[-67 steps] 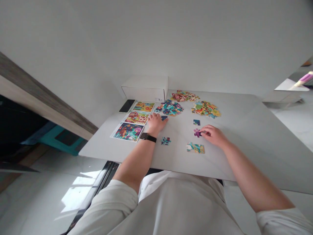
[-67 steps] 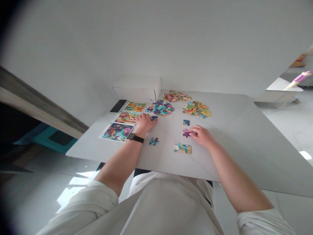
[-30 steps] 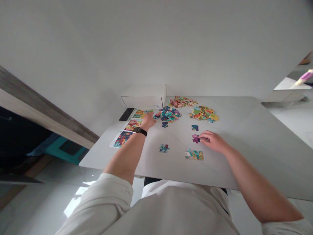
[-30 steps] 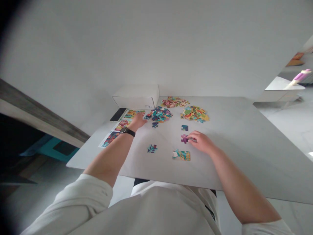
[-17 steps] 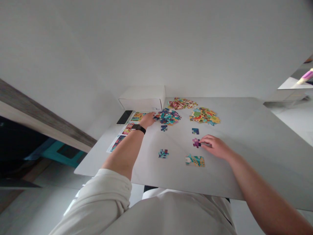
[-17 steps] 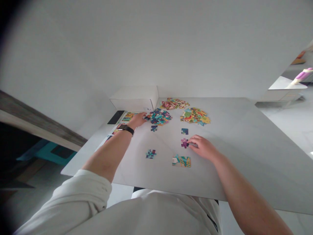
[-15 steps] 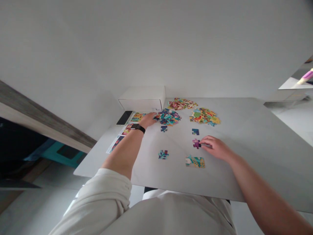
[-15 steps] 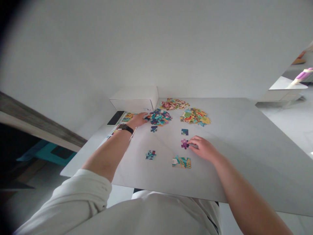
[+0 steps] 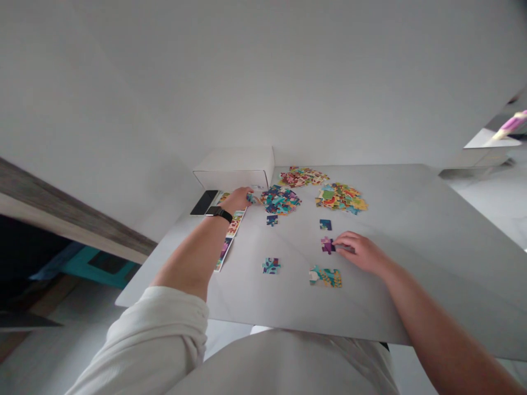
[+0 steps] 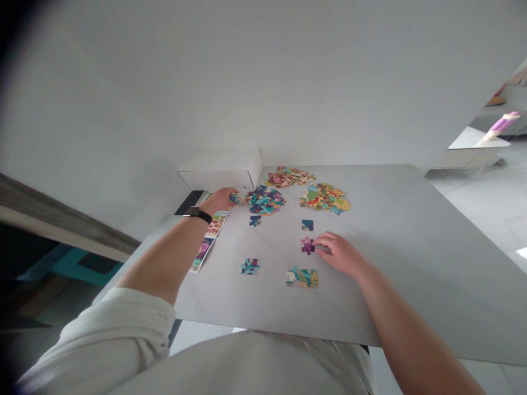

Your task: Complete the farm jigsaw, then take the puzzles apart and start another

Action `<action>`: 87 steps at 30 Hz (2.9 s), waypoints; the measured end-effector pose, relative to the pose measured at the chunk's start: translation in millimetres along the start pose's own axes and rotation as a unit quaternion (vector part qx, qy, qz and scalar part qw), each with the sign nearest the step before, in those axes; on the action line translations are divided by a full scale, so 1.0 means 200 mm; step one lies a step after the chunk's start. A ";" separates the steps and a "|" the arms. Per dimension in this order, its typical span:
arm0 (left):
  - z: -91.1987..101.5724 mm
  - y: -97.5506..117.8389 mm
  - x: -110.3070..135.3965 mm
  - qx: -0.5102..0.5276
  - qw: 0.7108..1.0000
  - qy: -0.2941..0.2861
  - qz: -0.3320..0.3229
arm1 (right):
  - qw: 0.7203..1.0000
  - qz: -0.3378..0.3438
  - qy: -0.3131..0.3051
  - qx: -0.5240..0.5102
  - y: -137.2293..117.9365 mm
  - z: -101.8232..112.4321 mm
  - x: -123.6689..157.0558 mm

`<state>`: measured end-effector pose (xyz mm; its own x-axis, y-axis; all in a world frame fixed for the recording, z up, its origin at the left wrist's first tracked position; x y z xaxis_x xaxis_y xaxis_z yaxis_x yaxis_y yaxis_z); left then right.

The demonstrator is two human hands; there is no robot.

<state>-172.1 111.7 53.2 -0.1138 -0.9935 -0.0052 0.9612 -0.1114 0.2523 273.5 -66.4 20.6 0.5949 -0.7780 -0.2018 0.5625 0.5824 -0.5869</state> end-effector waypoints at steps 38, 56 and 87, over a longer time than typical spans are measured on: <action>-0.19 0.46 0.68 0.720 0.692 0.038 0.025 | 0.998 -0.052 0.024 0.002 0.06 0.03 -0.02; -0.18 0.44 0.71 0.703 0.707 0.043 0.061 | 0.996 -0.076 0.043 0.004 0.09 0.04 -0.01; -0.32 0.80 0.77 0.572 0.808 -0.095 -0.103 | 0.948 -0.103 -0.008 -0.301 -0.29 -0.20 -0.27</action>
<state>-19.3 -59.8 31.8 -0.3821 -0.9233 -0.0395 0.0674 -0.0705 0.9952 186.7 -67.5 34.4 0.5201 -0.8538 -0.0252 0.2409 0.1749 -0.9547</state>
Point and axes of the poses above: each hand's wrist, its own x-axis away from the middle knuckle, its own z-axis out of the back of the hand, y = z × x, the point moved 7 cm from there along -x, towards the middle knuckle, and after that the axes turned 3 degrees about -y, right-handed, at the moved point
